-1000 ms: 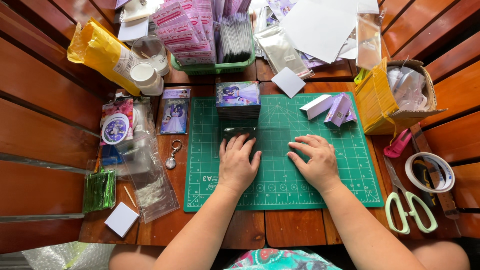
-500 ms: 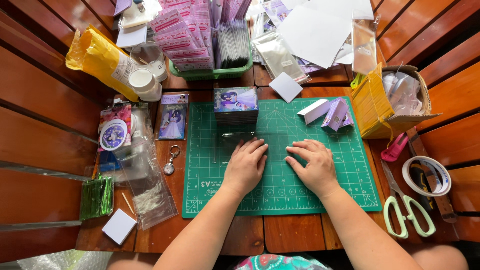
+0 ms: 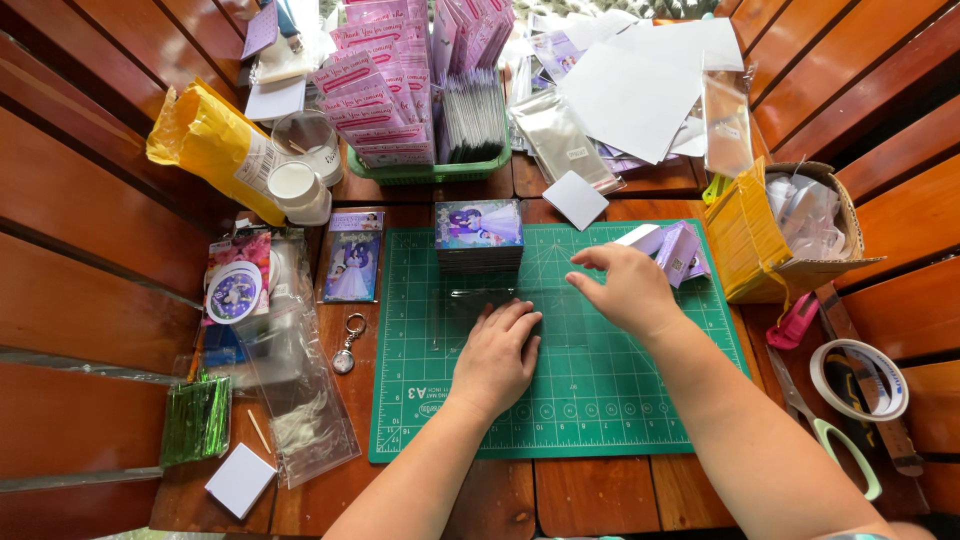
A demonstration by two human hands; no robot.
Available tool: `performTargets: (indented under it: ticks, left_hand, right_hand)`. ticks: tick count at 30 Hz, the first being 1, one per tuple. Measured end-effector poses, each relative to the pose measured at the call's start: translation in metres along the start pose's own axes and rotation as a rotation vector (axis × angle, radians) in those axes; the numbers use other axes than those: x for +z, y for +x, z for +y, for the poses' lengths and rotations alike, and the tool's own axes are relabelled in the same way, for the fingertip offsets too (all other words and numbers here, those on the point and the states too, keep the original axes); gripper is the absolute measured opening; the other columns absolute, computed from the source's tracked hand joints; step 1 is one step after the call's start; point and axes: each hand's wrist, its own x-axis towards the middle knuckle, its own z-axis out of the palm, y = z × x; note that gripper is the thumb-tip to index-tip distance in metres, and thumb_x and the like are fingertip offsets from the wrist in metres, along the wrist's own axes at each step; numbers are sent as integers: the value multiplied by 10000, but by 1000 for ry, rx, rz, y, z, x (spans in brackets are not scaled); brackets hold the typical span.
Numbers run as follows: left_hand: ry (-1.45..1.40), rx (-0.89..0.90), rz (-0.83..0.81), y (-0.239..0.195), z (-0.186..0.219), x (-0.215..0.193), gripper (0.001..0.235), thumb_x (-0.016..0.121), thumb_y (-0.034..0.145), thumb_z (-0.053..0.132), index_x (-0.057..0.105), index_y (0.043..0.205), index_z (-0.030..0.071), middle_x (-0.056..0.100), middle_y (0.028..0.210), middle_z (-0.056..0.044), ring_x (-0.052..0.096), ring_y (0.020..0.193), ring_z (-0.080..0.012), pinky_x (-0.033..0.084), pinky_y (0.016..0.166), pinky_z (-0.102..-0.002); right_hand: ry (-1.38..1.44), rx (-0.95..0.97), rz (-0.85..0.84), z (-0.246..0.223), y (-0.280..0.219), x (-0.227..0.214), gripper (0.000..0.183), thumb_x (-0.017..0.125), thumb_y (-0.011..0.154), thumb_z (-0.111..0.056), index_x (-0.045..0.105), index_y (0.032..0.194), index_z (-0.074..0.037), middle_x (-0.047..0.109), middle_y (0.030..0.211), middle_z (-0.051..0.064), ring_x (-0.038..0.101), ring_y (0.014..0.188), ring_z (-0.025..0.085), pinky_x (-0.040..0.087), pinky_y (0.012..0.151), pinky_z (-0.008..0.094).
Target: The person places small cards into clear plastic sleeves, inserts the sleeved cards into purple paper sleeves, and then places the assembled items into a larger clear plastic bag on a green cutting mat.
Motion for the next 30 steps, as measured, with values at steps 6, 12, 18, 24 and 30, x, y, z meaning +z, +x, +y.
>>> performTargets:
  ticks: [6,12,18,24,30]
  left_hand:
    - [-8,0,-5,0,-1,2,367,538,1000,317,617,1346,221,586,1407,-27,506,1391,-217,337,1199,-446]
    - [-21,-14,-25,0,-1,0,377,534,1004,320,606,1361,223,579,1418,-31,493,1404,-218,313,1213,-453]
    - [-28,-4,-30,0,-2,-1,417,516,1013,319,562,1418,230,577,1411,-26,501,1394,-210,326,1206,-447]
    - [-57,-13,-12,0,-3,2,432,538,1005,313,560,1429,234,575,1428,-29,511,1389,-214,357,1190,-437]
    - [-111,34,99,-1,-3,-2,378,606,970,276,631,1340,205,572,1435,-48,532,1368,-268,390,1160,-469]
  right_hand:
    - [-128,-5,183,55,24,-9,228,758,888,-336,755,1113,-297,725,958,-22,709,999,234,559,903,387]
    - [-405,163,-72,73,15,-61,929,901,674,-496,609,1472,-121,646,1333,238,605,1304,395,441,1127,455]
    - [-440,161,-151,108,19,-30,1103,990,531,-436,557,1513,-182,602,1394,201,578,1336,384,421,1176,446]
    - [-214,235,-70,81,4,-55,956,1007,528,-351,633,1403,-261,532,1374,158,595,1292,388,541,1045,490]
    - [875,195,60,2,-30,-62,746,950,537,37,640,1212,-32,525,1264,131,553,1182,287,614,861,379]
